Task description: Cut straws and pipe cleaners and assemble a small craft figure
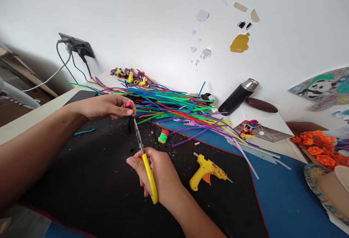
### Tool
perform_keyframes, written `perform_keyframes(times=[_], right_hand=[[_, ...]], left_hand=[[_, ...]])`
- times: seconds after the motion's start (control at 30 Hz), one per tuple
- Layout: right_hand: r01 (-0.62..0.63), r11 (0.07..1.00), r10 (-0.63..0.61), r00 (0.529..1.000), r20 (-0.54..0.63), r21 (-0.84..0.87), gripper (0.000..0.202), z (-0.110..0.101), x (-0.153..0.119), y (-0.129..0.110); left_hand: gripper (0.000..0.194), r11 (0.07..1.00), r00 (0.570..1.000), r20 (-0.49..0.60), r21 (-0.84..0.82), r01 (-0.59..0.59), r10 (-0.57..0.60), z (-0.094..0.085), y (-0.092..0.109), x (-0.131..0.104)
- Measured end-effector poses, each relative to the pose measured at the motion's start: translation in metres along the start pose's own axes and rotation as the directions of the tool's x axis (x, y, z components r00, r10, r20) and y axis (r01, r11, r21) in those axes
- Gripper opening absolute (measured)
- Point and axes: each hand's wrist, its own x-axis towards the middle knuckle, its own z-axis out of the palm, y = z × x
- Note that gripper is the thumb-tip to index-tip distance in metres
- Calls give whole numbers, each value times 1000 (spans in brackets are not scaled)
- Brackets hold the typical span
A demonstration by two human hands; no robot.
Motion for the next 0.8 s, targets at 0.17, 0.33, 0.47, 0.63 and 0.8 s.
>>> perform_keyframes(times=[0.17, 0.33, 0.47, 0.63, 0.8], right_hand=[[51, 998, -50, 999, -16, 47, 42, -3, 0, 0], [102, 990, -96, 994, -60, 95, 52, -4, 0, -1], [145, 982, -133, 986, -99, 124, 60, -6, 1, 0], [178, 972, -160, 979, -123, 151, 63, -5, 2, 3], [188, 969, -171, 979, -112, 161, 62, -5, 2, 3]], left_hand=[[56, 998, 993, -105, 55, -43, 49, 3, -3, 5], [55, 968, 977, -173, 237, -82, 125, 13, -3, 9], [59, 944, 969, -197, 321, -79, 148, 22, 2, 9], [64, 920, 966, -213, 387, -57, 150, 30, 3, 10], [62, 896, 966, -231, 445, -2, 117, 35, -1, 13]])
